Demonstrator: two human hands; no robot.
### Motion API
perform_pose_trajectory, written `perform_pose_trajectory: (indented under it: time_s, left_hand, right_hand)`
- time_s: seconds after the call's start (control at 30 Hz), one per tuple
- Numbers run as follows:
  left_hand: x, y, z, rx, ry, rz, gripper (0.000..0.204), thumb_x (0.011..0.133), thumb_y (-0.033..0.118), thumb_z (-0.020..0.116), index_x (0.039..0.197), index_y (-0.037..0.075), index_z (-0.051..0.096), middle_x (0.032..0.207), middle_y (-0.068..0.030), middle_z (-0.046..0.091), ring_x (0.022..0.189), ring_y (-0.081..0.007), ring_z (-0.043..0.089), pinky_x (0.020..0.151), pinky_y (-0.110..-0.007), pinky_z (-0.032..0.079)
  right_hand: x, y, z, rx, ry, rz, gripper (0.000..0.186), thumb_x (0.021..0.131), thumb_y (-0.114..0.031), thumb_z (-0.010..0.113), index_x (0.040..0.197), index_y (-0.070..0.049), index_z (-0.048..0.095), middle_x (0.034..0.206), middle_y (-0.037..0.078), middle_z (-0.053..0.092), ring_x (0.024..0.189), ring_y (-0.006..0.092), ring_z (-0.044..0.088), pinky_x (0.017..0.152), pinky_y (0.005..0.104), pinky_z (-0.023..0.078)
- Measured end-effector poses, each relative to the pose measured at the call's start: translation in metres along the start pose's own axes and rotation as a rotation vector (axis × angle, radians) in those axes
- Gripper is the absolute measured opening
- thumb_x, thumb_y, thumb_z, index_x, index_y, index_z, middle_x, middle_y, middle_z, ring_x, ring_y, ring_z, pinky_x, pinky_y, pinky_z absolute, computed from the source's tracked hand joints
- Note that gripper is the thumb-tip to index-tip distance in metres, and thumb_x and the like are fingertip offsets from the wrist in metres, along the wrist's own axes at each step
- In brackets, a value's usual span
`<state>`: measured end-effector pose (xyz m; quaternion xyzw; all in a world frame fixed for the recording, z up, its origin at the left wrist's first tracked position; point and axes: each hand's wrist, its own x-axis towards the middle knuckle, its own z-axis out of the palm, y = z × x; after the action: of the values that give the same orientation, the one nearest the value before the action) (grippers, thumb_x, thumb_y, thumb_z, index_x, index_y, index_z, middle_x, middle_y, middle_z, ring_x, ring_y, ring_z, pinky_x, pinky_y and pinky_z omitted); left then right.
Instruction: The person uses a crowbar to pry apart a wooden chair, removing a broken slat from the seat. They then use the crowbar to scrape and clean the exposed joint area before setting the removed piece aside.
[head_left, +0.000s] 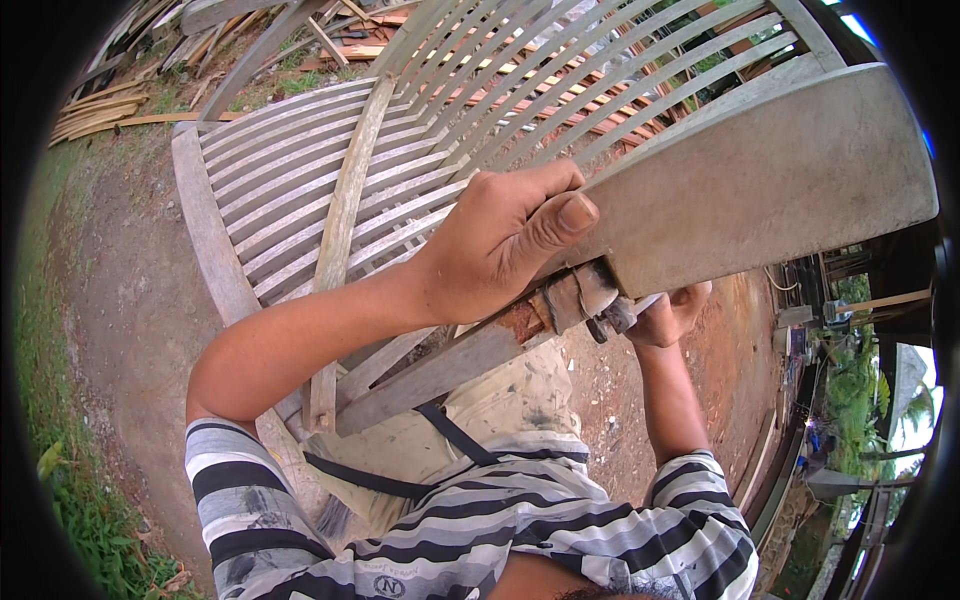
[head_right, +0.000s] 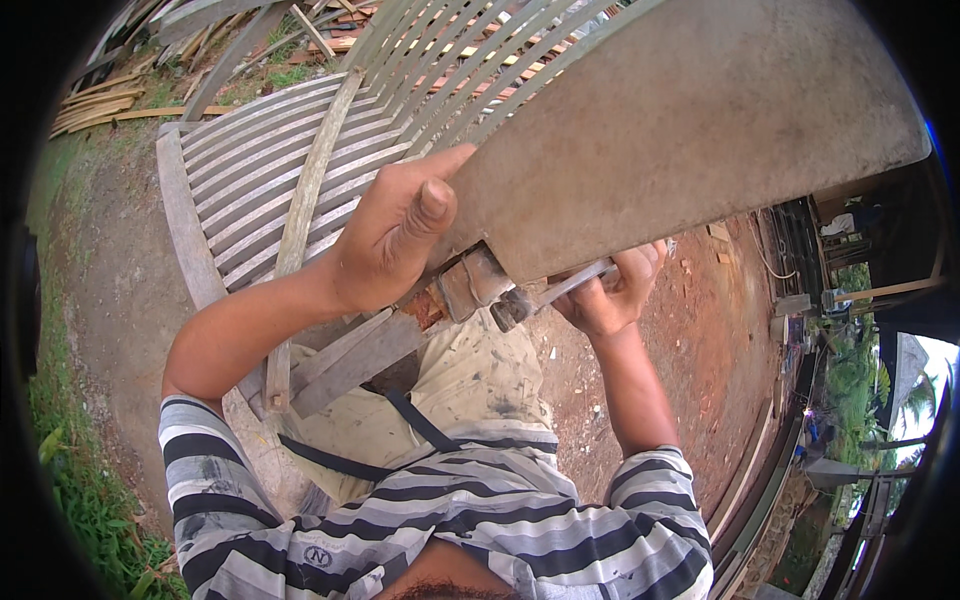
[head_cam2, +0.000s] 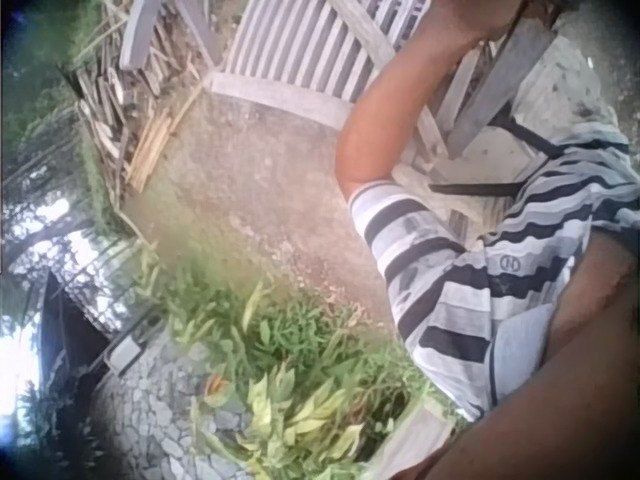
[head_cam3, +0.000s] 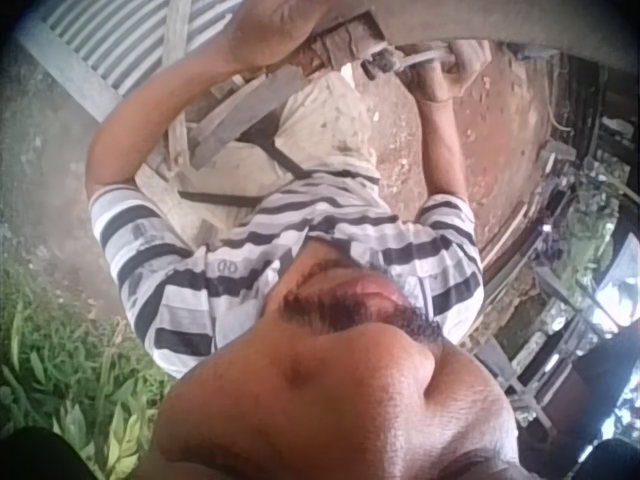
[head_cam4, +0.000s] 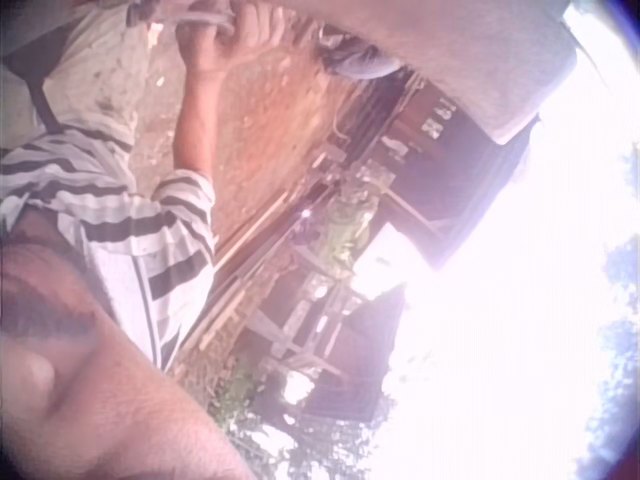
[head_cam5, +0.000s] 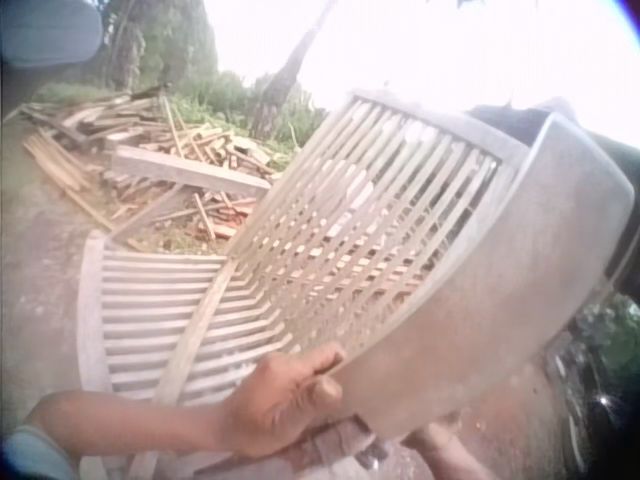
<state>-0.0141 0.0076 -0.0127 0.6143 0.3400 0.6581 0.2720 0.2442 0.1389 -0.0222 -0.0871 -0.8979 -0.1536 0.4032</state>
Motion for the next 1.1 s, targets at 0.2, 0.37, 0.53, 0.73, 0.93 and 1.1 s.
perform_pose_trajectory:
  time_s: [0.2,0.37,0.53,0.73,0.93,1.1]
  left_hand:
    - [-0.002,0.012,0.001,-0.003,0.044,-0.013,0.076,0.104,0.07,0.04,0.098,-0.004,0.055,0.071,-0.0048,0.052,0.067,-0.0105,0.047,0.058,-0.031,0.039]
    - [0.0,0.013,0.003,-0.018,0.064,0.004,0.072,0.105,0.067,0.044,0.079,0.001,0.054,0.064,-0.0038,0.045,0.063,-0.0113,0.043,0.054,-0.032,0.036]
    - [0.0,0.002,0.005,-0.047,0.09,0.062,0.071,0.105,0.066,0.045,0.079,0.001,0.053,0.063,-0.0025,0.045,0.062,-0.0102,0.043,0.053,-0.031,0.035]
    - [0.0,0.002,0.006,-0.069,0.107,0.058,0.07,0.105,0.066,0.047,0.08,0.001,0.055,0.064,-0.0018,0.045,0.063,-0.0094,0.042,0.053,-0.031,0.035]
    - [-0.001,0.002,0.005,-0.066,0.062,0.019,0.071,0.105,0.067,0.045,0.09,-0.002,0.056,0.071,-0.0034,0.05,0.068,-0.0097,0.046,0.058,-0.03,0.038]
    - [-0.002,0.016,-0.011,0.023,-0.125,-0.153,0.096,0.103,0.075,0.034,0.137,-0.013,0.055,0.099,-0.01,0.071,0.088,-0.0104,0.062,0.075,-0.026,0.049]
  right_hand:
    - [0.008,-0.017,0.012,-0.092,0.081,0.029,0.039,0.07,-0.022,0.087,0.102,-0.017,0.067,0.123,0.011,0.055,0.113,0.0362,0.059,0.095,0.0559,0.044]
    - [-0.012,-0.006,0.036,0.092,0.128,0.222,0.054,0.076,-0.026,0.085,0.123,-0.014,0.062,0.138,0.015,0.046,0.13,0.0413,0.046,0.104,0.0601,0.035]
    - [-0.011,0.009,0.028,-0.358,-0.062,-0.015,0.072,0.082,-0.033,0.081,0.144,-0.012,0.051,0.152,0.018,0.033,0.14,0.0438,0.033,0.11,0.0599,0.03]
    - [-0.011,-0.011,0.018,-0.201,-0.084,0.171,0.076,0.088,-0.032,0.075,0.151,-0.009,0.039,0.15,0.019,0.035,0.139,0.0448,0.035,0.112,0.059,0.029]
    - [-0.011,-0.01,0.023,-0.123,-0.029,0.26,0.074,0.089,-0.033,0.074,0.149,-0.007,0.039,0.144,0.02,0.041,0.133,0.0445,0.039,0.108,0.0572,0.031]
    - [-0.003,-0.009,0.022,-0.102,-0.033,0.237,0.07,0.09,-0.035,0.073,0.146,-0.006,0.041,0.138,0.02,0.045,0.129,0.0442,0.043,0.106,0.0566,0.032]
